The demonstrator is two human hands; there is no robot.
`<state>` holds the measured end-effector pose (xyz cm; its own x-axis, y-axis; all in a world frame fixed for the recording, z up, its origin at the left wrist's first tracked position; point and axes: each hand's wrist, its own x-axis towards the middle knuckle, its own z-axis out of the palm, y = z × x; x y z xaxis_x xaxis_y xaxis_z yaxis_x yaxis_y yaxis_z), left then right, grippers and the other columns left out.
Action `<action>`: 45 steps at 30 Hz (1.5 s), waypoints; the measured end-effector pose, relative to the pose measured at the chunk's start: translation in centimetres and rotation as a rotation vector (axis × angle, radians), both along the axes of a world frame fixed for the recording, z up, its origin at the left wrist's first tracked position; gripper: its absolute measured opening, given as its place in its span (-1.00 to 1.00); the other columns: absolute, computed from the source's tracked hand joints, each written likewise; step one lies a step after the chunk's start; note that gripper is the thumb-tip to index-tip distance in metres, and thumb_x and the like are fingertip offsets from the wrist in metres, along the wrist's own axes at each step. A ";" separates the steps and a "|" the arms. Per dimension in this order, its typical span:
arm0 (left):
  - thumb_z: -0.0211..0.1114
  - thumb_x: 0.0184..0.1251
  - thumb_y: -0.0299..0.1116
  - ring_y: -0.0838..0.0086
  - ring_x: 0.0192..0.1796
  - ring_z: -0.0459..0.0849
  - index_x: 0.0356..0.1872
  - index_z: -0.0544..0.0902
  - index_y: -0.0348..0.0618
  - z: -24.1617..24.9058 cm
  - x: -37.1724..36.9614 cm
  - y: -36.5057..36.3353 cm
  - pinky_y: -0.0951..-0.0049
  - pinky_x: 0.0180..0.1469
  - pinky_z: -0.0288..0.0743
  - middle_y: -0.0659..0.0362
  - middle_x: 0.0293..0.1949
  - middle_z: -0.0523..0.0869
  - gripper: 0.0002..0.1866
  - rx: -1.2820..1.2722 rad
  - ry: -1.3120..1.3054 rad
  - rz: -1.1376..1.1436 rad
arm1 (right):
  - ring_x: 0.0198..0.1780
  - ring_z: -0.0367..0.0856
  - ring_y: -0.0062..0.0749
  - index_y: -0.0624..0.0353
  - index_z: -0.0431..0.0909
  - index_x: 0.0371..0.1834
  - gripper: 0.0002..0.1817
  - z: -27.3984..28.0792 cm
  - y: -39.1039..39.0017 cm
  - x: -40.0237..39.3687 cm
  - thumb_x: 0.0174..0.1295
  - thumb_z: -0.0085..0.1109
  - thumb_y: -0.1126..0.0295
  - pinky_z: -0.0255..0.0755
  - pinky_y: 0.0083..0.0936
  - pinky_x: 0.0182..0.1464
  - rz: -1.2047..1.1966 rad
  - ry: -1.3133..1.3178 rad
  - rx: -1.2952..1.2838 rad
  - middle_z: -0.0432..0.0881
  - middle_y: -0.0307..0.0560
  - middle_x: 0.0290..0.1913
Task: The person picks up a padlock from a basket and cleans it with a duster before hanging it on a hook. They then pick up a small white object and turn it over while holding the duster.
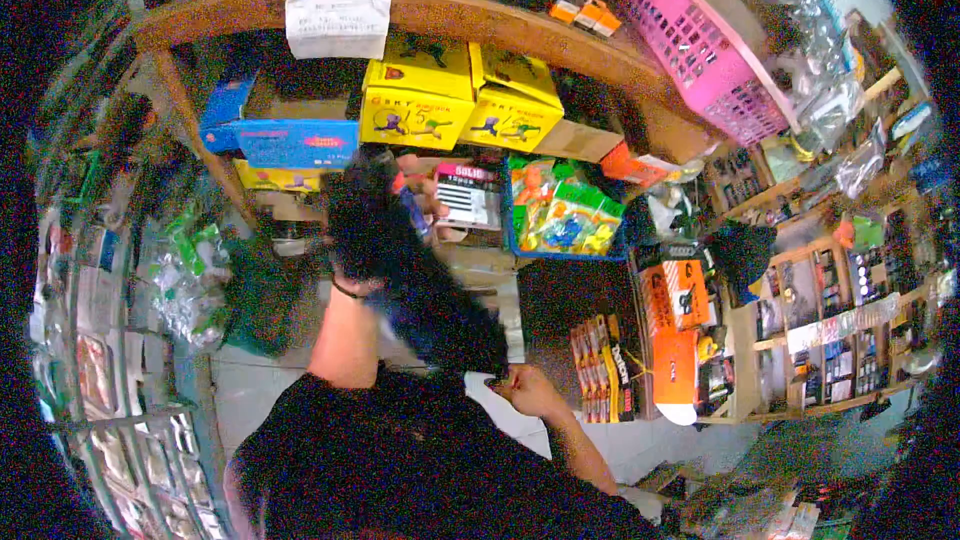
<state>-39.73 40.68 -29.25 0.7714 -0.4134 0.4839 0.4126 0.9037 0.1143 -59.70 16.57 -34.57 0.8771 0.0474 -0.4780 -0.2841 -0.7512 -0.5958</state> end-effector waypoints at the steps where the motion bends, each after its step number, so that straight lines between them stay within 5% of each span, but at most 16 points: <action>1: -0.28 0.11 0.33 0.07 0.02 0.44 0.16 0.24 -0.19 1.1 -1.5 -0.5 -0.02 0.07 0.27 0.00 0.05 0.42 -0.19 0.021 0.151 0.106 | -0.68 0.25 -0.62 0.22 0.43 -0.72 -0.66 0.2 0.0 0.3 0.05 0.16 0.21 0.18 -0.50 -0.60 -0.003 -0.001 -0.016 0.33 -0.23 -0.77; 3: -0.28 0.06 0.38 0.10 0.04 0.42 0.14 0.27 -0.21 2.8 -2.1 -1.2 0.09 0.08 0.29 0.01 0.02 0.44 -0.14 0.134 0.434 0.235 | -0.70 0.18 -0.63 0.21 0.33 -0.79 -0.61 0.1 0.6 0.0 0.04 0.17 0.23 0.11 -0.51 -0.63 0.009 0.039 -0.065 0.26 -0.26 -0.81; 7: -0.25 0.12 0.32 0.11 0.03 0.43 0.16 0.22 -0.21 -3.5 -0.1 -2.3 0.13 0.05 0.32 -0.04 -0.06 0.47 -0.20 -0.095 -0.090 -0.083 | -0.73 0.10 -0.65 0.20 0.25 -0.86 -0.57 0.9 1.2 -1.1 0.05 0.16 0.27 0.03 -0.51 -0.66 -0.074 -0.024 0.016 0.19 -0.30 -0.83; 11: -0.15 0.16 0.20 0.02 -0.01 0.44 0.12 0.27 -0.16 2.2 -2.9 -2.2 -0.06 -0.03 0.33 -0.02 -0.06 0.49 -0.32 -0.016 0.470 0.091 | -0.71 0.16 -0.65 0.21 0.30 -0.84 -0.61 -0.8 0.0 -2.0 0.02 0.18 0.31 0.07 -0.54 -0.65 -0.008 0.042 0.040 0.26 -0.33 -0.81; 14: -0.29 0.18 0.25 0.09 0.02 0.44 0.10 0.23 -0.30 -1.8 -0.1 -3.1 0.11 -0.01 0.38 -0.10 -0.05 0.46 -0.24 -0.092 -0.137 -0.072 | -0.68 0.25 -0.63 0.23 0.42 -0.71 -0.73 0.8 0.5 -2.0 -0.02 0.18 0.31 0.15 -0.50 -0.62 -0.092 -0.043 0.019 0.35 -0.28 -0.77; 17: -0.14 0.22 0.07 -0.01 -0.08 0.50 0.04 0.32 -0.24 4.1 -3.1 -2.5 -0.05 -0.08 0.39 -0.09 -0.09 0.49 -0.42 -0.144 0.521 0.099 | -0.64 0.29 -0.61 0.24 0.44 -0.65 -0.77 0.1 -0.3 -1.9 -0.03 0.17 0.32 0.20 -0.49 -0.57 -0.035 0.018 -0.030 0.39 -0.23 -0.72; 19: -0.12 0.20 0.09 -0.04 -0.07 0.48 0.03 0.35 -0.21 1.4 -1.8 -2.9 -0.12 -0.07 0.35 -0.10 -0.08 0.50 -0.42 -0.083 0.489 0.088 | -0.58 0.33 -0.61 0.26 0.42 -0.64 -0.78 -1.4 -0.5 -2.4 -0.03 0.16 0.35 0.23 -0.51 -0.52 0.034 0.068 -0.065 0.41 -0.18 -0.68; 21: -0.18 0.19 0.18 -0.01 0.01 0.44 0.06 0.32 -0.21 -1.9 0.5 -2.5 -0.10 -0.01 0.32 -0.10 -0.07 0.49 -0.34 -0.070 -0.039 -0.144 | -0.61 0.31 -0.61 0.25 0.39 -0.68 -0.76 -0.9 -0.8 -1.8 -0.02 0.16 0.35 0.22 -0.50 -0.54 0.102 0.066 -0.064 0.37 -0.20 -0.72; 26: -0.25 0.21 0.19 0.06 0.07 0.40 0.12 0.27 -0.16 1.6 -1.9 -2.3 -0.02 0.03 0.31 -0.08 0.04 0.39 -0.34 -0.045 0.395 0.223 | -0.64 0.33 -0.58 0.24 0.43 -0.67 -0.77 0.4 -0.1 -0.9 0.00 0.15 0.34 0.24 -0.52 -0.55 0.028 -0.055 -0.029 0.39 -0.19 -0.74; 27: -0.26 0.24 0.14 0.07 0.05 0.41 0.12 0.27 -0.12 -0.4 -1.8 -2.1 -0.05 0.01 0.32 -0.06 0.00 0.43 -0.39 -0.035 -0.061 0.086 | -0.64 0.35 -0.57 0.24 0.46 -0.63 -0.80 0.2 0.2 -1.0 0.01 0.15 0.35 0.25 -0.53 -0.54 0.131 -0.047 -0.030 0.42 -0.19 -0.73; 29: -0.22 0.24 0.12 0.07 0.01 0.43 0.12 0.27 -0.13 -0.9 0.5 -1.2 -0.06 -0.02 0.33 -0.05 -0.06 0.47 -0.40 -0.042 -0.168 -0.100 | -0.67 0.34 -0.56 0.22 0.48 -0.55 -0.82 -1.0 -0.7 -0.9 0.04 0.12 0.32 0.23 -0.53 -0.57 0.187 -0.213 -0.013 0.39 -0.20 -0.75; 33: -0.25 0.22 0.18 0.07 -0.12 0.51 0.11 0.29 -0.24 3.2 -3.0 -1.2 0.09 -0.02 0.36 -0.01 -0.07 0.51 -0.32 0.033 0.453 0.208 | -0.69 0.28 -0.57 0.22 0.43 -0.64 -0.77 0.5 0.7 -0.8 0.01 0.11 0.30 0.18 -0.51 -0.61 0.033 0.087 -0.002 0.38 -0.20 -0.75; 37: -0.25 0.16 0.26 0.16 0.08 0.40 0.14 0.26 -0.24 -3.1 0.5 -1.1 0.19 0.14 0.25 -0.02 0.07 0.41 -0.24 -0.090 -0.188 -0.178 | -0.72 0.24 -0.57 0.24 0.37 -0.76 -0.71 -0.7 0.0 -0.7 0.00 0.12 0.32 0.13 -0.49 -0.64 0.062 -0.158 0.023 0.33 -0.22 -0.80; 39: -0.20 0.21 0.14 0.15 -0.09 0.51 0.09 0.31 -0.22 3.5 -3.4 -0.3 0.05 -0.07 0.40 0.00 -0.13 0.53 -0.36 0.063 0.444 0.212 | -0.69 0.28 -0.52 0.29 0.38 -0.77 -0.70 -0.2 -0.5 -0.3 -0.01 0.12 0.33 0.16 -0.45 -0.62 -0.068 -0.037 0.007 0.33 -0.17 -0.79; 41: -0.17 0.15 0.23 0.12 -0.06 0.50 0.08 0.31 -0.23 2.5 -3.0 -0.6 -0.01 -0.09 0.40 -0.02 -0.15 0.52 -0.28 0.017 0.447 0.172 | -0.66 0.33 -0.53 0.28 0.43 -0.69 -0.77 -0.6 -0.2 -0.7 -0.01 0.12 0.36 0.19 -0.45 -0.60 0.138 0.017 -0.025 0.38 -0.18 -0.75; 45: -0.15 0.04 0.36 0.14 -0.18 0.51 0.04 0.36 -0.19 -3.2 0.4 -0.3 -0.10 -0.17 0.40 0.00 -0.20 0.52 -0.20 -0.088 -0.038 -0.081 | -0.65 0.35 -0.54 0.24 0.48 -0.59 -0.85 1.5 0.6 -0.6 0.00 0.12 0.39 0.21 -0.46 -0.60 0.290 -0.088 -0.017 0.42 -0.24 -0.72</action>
